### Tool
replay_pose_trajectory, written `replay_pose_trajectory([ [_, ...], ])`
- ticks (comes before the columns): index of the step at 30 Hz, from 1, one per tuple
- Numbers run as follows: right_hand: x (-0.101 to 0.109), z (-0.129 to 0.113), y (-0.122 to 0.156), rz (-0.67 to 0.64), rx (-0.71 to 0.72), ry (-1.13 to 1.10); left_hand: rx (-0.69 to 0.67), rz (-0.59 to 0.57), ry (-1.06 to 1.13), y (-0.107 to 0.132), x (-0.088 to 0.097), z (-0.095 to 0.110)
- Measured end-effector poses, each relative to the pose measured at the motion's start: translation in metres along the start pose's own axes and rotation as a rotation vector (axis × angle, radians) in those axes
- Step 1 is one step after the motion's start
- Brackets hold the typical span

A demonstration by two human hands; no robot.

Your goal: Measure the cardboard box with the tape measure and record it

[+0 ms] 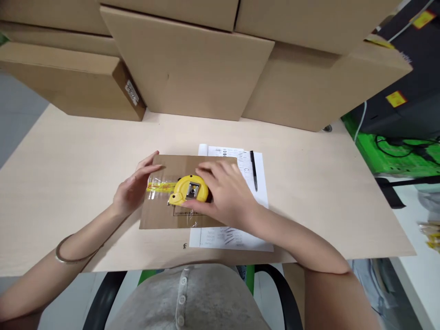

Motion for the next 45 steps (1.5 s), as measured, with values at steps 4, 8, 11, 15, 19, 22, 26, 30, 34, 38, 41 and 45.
replay_pose_trajectory([
  [4,-0.012,-0.01,0.003,-0.071,-0.043,-0.24,-0.003,-0.052,0.043,0.001,-0.003,-0.005],
  [8,-0.018,-0.015,-0.008,-0.092,-0.095,-0.302,0.016,-0.047,0.053,0.003,-0.004,-0.01],
  [11,-0.025,-0.029,-0.032,-0.072,0.001,-0.25,0.059,-0.035,0.082,0.005,-0.003,-0.014],
  [15,-0.041,-0.044,-0.053,-0.235,0.068,-0.116,0.133,-0.018,0.096,0.005,0.0,-0.019],
  [19,-0.041,-0.038,-0.05,-0.264,0.066,-0.097,0.019,-0.046,-0.036,0.002,0.003,-0.013],
  [22,-0.021,-0.016,-0.037,-0.228,-0.003,-0.136,-0.025,-0.091,-0.089,0.0,0.002,-0.007],
  [26,0.031,0.033,-0.004,-0.179,-0.191,-0.234,0.013,-0.096,-0.03,-0.001,0.003,-0.007],
  [30,0.083,0.08,0.04,-0.06,-0.404,-0.129,0.025,-0.109,-0.015,-0.001,0.006,-0.015],
  [34,0.087,0.095,0.061,-0.005,-0.458,-0.156,0.022,-0.085,0.007,-0.002,0.009,-0.02],
  [38,0.073,0.09,0.056,0.006,-0.395,-0.19,-0.011,-0.075,0.027,-0.003,0.008,-0.018],
  [41,0.077,0.084,0.05,-0.023,-0.365,-0.147,-0.028,-0.057,0.009,-0.003,0.01,-0.019],
  [45,0.089,0.063,0.032,-0.043,-0.286,-0.113,-0.022,-0.025,-0.034,-0.003,0.013,-0.021],
])
Point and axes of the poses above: each hand's wrist, its own y-axis away from the middle knuckle, its own x-axis out of the back of the hand, z = x × y, the point moved 4 cm from there along -y, towards the middle knuckle, and after that the axes turned 13 degrees about z, right-handed, at the moved point
